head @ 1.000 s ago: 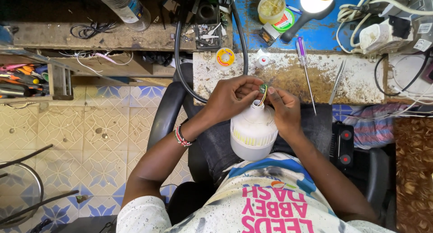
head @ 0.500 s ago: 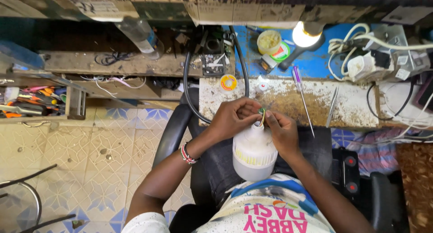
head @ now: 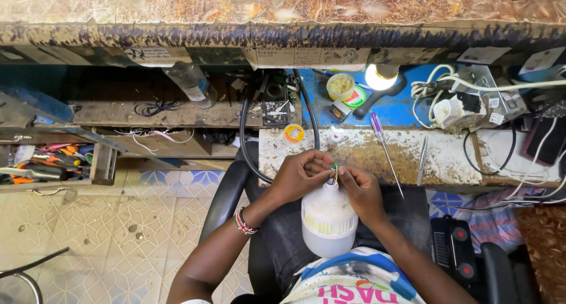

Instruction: Repairing an LED bulb by prying open the casing and soldering internal connections.

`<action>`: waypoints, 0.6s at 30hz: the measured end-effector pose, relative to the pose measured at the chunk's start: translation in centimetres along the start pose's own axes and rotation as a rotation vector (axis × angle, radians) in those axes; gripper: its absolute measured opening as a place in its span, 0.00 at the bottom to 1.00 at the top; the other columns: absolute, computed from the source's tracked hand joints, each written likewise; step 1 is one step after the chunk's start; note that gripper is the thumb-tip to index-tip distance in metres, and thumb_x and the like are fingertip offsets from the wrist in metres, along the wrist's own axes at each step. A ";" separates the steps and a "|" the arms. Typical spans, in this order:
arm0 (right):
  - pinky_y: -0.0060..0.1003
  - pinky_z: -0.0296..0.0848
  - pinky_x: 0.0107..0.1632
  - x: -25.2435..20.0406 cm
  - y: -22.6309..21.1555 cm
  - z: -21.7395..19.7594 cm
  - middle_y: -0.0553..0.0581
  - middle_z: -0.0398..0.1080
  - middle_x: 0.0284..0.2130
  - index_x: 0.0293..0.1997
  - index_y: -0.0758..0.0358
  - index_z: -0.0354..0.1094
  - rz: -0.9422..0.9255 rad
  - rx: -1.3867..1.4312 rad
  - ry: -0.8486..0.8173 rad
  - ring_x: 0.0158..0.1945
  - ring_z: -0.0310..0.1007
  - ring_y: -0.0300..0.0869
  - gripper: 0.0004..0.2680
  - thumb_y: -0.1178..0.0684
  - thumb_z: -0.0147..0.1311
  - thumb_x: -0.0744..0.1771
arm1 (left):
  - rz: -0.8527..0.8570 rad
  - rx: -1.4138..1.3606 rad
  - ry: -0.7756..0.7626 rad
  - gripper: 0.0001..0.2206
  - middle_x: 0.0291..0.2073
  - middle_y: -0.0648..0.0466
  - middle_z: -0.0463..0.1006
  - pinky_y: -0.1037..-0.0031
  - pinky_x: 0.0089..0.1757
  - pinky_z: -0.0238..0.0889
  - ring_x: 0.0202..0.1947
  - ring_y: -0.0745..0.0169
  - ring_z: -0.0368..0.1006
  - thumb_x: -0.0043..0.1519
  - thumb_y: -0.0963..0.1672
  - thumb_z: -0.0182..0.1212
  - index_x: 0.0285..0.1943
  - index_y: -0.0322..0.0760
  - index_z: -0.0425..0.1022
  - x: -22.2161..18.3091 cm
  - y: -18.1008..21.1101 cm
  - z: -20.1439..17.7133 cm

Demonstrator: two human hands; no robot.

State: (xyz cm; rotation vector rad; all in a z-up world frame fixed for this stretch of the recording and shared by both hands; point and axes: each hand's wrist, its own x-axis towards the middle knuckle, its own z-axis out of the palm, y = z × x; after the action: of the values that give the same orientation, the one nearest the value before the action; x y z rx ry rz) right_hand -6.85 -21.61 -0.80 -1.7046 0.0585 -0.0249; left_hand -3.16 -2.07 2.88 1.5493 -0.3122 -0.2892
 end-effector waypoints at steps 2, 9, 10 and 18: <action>0.36 0.73 0.40 0.1 0.6 -0.1 0.54 0.74 0.23 0.36 0.68 0.80 0.003 -0.003 -0.011 0.34 0.68 0.37 0.11 0.53 0.53 0.71 | -0.005 -0.008 0.001 0.15 0.41 0.41 0.84 0.74 0.44 0.77 0.42 0.57 0.83 0.58 0.41 0.72 0.51 0.27 0.78 0.0 -0.3 0.0; 0.37 0.73 0.40 0.2 1.2 -0.2 0.56 0.75 0.23 0.38 0.69 0.80 0.005 0.025 -0.019 0.34 0.69 0.37 0.11 0.53 0.53 0.72 | -0.005 -0.015 0.012 0.15 0.40 0.41 0.84 0.74 0.43 0.77 0.42 0.55 0.83 0.57 0.42 0.73 0.50 0.28 0.78 0.0 -0.6 0.1; 0.38 0.73 0.40 0.2 1.1 -0.2 0.56 0.74 0.23 0.37 0.69 0.80 0.000 0.019 -0.024 0.35 0.68 0.37 0.11 0.53 0.53 0.72 | -0.004 -0.014 0.012 0.15 0.40 0.41 0.83 0.74 0.43 0.77 0.42 0.54 0.83 0.57 0.42 0.73 0.50 0.28 0.78 0.0 -0.6 0.1; 0.38 0.73 0.40 0.2 1.1 -0.3 0.57 0.76 0.24 0.39 0.68 0.80 0.003 0.018 -0.046 0.35 0.69 0.37 0.11 0.53 0.53 0.72 | -0.010 -0.013 0.010 0.14 0.40 0.40 0.83 0.73 0.43 0.78 0.42 0.53 0.83 0.58 0.41 0.71 0.50 0.28 0.78 -0.2 -0.1 0.1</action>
State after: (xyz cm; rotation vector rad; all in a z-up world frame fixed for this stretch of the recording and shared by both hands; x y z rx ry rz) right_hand -6.64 -22.06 -1.90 -1.6865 0.0265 0.0163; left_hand -3.38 -2.05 2.81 1.5391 -0.2944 -0.2913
